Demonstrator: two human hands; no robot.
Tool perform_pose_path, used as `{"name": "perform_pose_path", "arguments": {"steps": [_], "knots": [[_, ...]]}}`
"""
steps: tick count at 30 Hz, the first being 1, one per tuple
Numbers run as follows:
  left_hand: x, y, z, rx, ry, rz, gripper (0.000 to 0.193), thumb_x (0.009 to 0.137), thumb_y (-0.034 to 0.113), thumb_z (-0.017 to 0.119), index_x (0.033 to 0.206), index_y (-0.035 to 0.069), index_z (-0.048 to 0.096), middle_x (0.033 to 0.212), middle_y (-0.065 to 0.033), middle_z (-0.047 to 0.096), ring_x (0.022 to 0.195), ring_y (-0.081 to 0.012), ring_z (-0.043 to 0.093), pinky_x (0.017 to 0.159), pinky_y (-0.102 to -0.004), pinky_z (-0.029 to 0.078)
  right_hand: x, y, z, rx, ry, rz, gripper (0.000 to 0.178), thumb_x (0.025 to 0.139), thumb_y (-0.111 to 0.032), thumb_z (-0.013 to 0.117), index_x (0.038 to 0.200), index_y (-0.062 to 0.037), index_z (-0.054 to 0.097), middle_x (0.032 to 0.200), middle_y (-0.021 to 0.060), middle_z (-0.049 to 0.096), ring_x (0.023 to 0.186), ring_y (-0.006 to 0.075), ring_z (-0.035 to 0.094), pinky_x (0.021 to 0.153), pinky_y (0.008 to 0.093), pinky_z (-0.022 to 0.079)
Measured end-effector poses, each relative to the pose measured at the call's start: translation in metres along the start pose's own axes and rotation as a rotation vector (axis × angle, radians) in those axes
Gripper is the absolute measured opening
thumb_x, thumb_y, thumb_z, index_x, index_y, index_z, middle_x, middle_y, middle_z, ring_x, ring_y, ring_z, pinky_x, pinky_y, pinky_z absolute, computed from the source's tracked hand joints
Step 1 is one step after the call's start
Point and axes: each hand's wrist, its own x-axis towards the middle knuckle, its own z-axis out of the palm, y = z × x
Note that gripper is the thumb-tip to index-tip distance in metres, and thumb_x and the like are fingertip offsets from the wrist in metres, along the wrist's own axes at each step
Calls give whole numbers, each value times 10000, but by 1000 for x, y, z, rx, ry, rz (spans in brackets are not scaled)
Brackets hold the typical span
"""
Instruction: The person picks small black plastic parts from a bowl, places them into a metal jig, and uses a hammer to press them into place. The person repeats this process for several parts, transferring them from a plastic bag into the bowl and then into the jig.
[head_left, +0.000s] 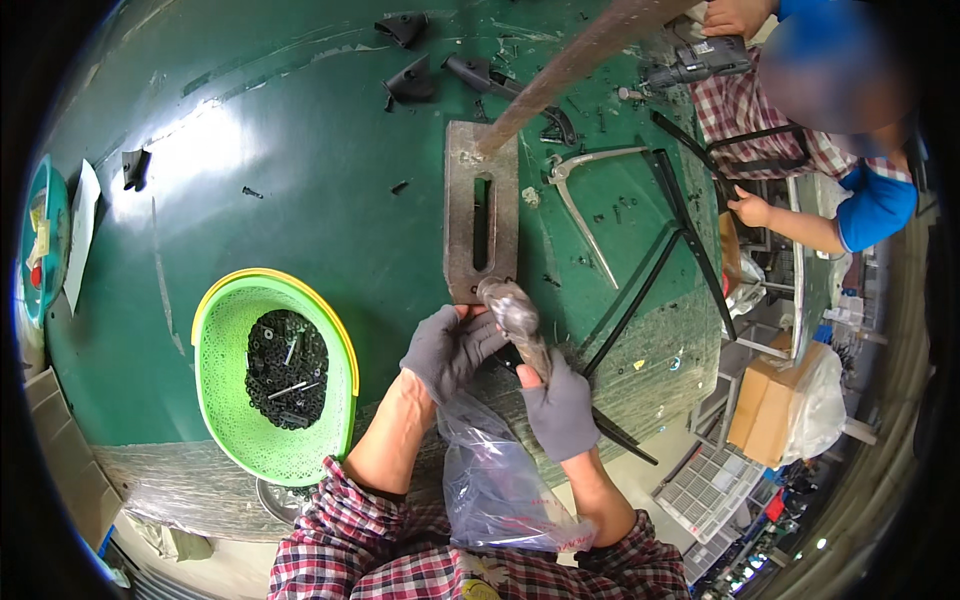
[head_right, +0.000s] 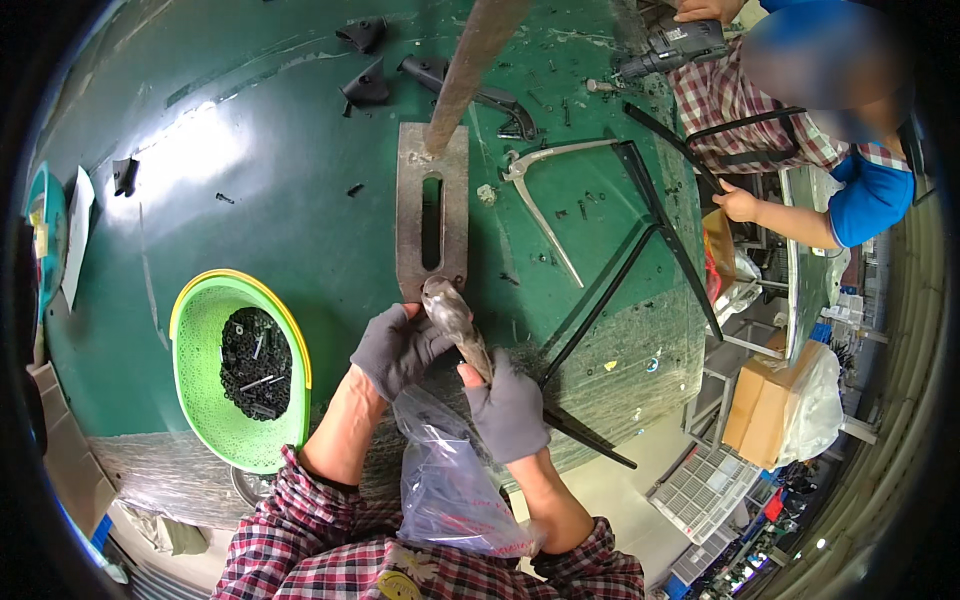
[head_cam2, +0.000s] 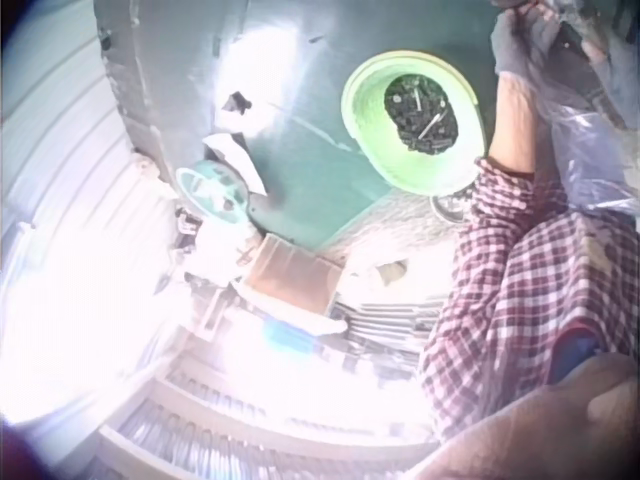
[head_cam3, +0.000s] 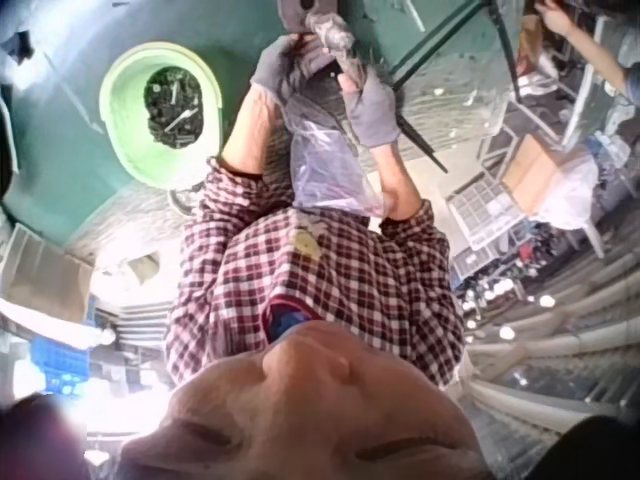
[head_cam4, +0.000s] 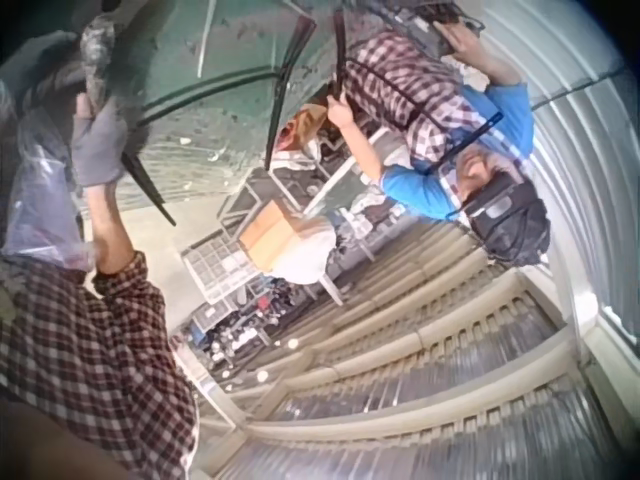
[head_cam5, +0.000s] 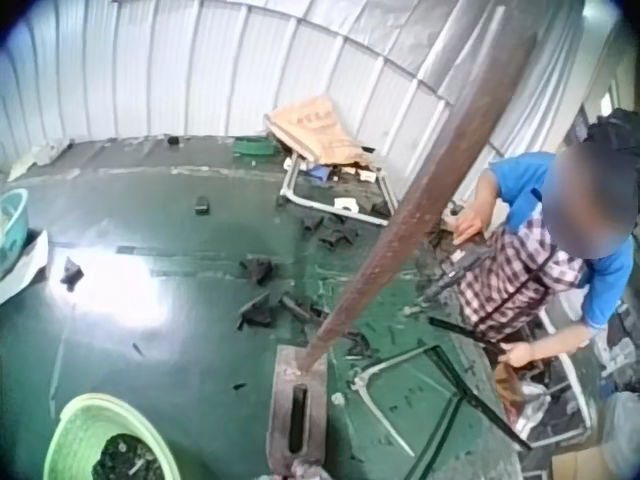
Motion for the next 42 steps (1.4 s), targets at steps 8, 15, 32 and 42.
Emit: {"name": "perform_pose_path", "arguments": {"steps": [8, 15, 32, 42], "knots": [[-1, 5, 4, 43, 82, 40, 251, 950, 72, 413, 1089, -118, 500, 1113, -283, 606, 995, -389, 668, 908, -497, 596, 2, -4, 4, -17, -77, 111, 417, 979, -386, 569, 1114, 8, 579, 812, 289, 616, 800, 505, 599, 653, 509, 470], [-7, 9, 14, 148, 81, 41, 365, 951, 69, 387, 1213, -174, 462, 1188, -322, 580, 1072, -409, 649, 958, -462, 575, 3, -19, -15, 90, -7, 25, 428, 974, -400, 578, 1084, 14, 586, 783, 281, 629, 753, 500, 613, 623, 530, 467], [-3, 11, 11, 95, 39, -29, 421, 930, 44, 387, 1274, -198, 407, 1280, -331, 530, 1163, -425, 595, 1022, -481, 534, 10, 6, -4, -19, 6, 76, 431, 968, -406, 585, 1065, 15, 581, 797, 296, 626, 787, 519, 596, 651, 561, 455], [0, 12, 4, 98, -15, -16, 429, 862, -41, 401, 1262, -194, 428, 1265, -294, 547, 1158, -423, 594, 1038, -483, 524, 2, 6, -1, -59, -65, 81, 518, 957, -470, 577, 1111, 24, 588, 809, 300, 635, 772, 507, 618, 639, 543, 485]]}}
